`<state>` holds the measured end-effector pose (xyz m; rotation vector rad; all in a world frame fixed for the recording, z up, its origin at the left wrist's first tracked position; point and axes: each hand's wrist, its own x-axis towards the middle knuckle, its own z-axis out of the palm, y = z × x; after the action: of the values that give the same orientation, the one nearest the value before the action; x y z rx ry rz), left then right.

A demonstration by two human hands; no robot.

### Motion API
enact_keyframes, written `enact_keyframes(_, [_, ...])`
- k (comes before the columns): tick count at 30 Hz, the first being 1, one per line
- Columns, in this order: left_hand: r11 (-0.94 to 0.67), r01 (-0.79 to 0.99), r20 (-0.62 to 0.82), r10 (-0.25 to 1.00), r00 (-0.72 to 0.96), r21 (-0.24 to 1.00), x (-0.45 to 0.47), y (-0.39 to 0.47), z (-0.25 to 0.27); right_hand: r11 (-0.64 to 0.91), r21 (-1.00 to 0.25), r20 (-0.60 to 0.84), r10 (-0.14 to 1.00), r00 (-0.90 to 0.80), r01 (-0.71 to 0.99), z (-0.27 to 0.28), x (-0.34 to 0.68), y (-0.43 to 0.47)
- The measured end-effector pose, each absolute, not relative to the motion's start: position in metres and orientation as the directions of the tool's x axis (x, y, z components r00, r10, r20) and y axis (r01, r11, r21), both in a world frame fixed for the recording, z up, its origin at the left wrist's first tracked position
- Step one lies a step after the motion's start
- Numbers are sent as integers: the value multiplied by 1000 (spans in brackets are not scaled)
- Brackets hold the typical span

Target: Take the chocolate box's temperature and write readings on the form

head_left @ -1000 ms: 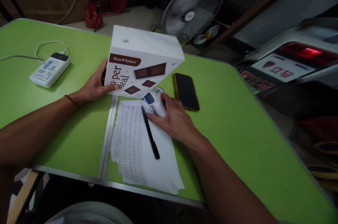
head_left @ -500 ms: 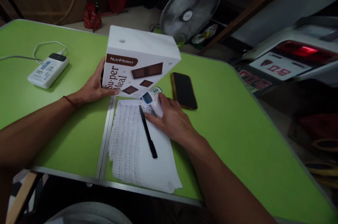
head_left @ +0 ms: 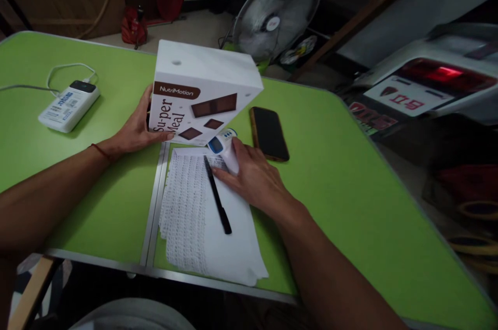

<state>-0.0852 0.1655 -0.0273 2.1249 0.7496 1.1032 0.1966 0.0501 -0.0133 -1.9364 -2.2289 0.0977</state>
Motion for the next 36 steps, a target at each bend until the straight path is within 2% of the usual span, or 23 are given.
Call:
enact_keyframes(2, [-665, 248, 529, 724, 442, 704, -86, 162, -26, 153, -163, 143, 981, -130, 975, -13, 196, 48])
enact_keyframes(4, [-713, 324, 625, 701, 343, 622, -86, 157, -21, 178, -145, 215, 966, -144, 973, -12, 194, 45])
enact_keyframes(6, [-768, 410, 747, 614, 255, 492, -86, 149, -14, 225, -138, 304, 937, -175, 964, -8, 191, 42])
enact_keyframes(9, [-801, 509, 849, 477, 227, 314, -83, 136, -5, 314, -176, 427, 878, -215, 933, -2, 187, 36])
enact_keyframes(12, [-831, 528, 926, 321, 200, 175, -76, 120, -3, 384, -260, 424, 870, -253, 886, 2, 183, 31])
enact_keyframes(14, [-872, 489, 933, 200, 298, 31, -70, 109, -3, 385, -289, 321, 901, -290, 877, 2, 179, 29])
enact_keyframes(16, [-936, 341, 793, 143, 593, -86, -62, 97, -3, 355, -260, 199, 930, -310, 898, 3, 173, 29])
enact_keyframes(18, [-984, 166, 532, 110, 840, -58, -54, 86, -4, 314, -210, 105, 949, -298, 926, 5, 168, 29])
enact_keyframes(20, [-992, 106, 401, 122, 908, 62, -49, 79, -5, 283, -196, 49, 959, -279, 939, 6, 165, 29])
enact_keyframes(23, [-969, 156, 361, 217, 907, 191, -45, 74, -11, 291, -257, 74, 957, -281, 922, 7, 168, 29])
enact_keyframes(27, [-955, 220, 303, 274, 913, 200, -44, 72, -19, 349, -445, 337, 919, -207, 825, 11, 180, 30])
enact_keyframes(30, [-949, 265, 267, 303, 915, 171, -41, 65, -20, 426, -656, 492, 867, -75, 624, 14, 184, 31])
enact_keyframes(32, [-944, 293, 234, 322, 917, 150, -38, 57, -18, 466, -762, 521, 854, -2, 451, 16, 181, 30])
enact_keyframes(36, [-938, 317, 162, 337, 927, 138, -32, 38, -6, 492, -839, 503, 864, -12, 232, 11, 165, 24])
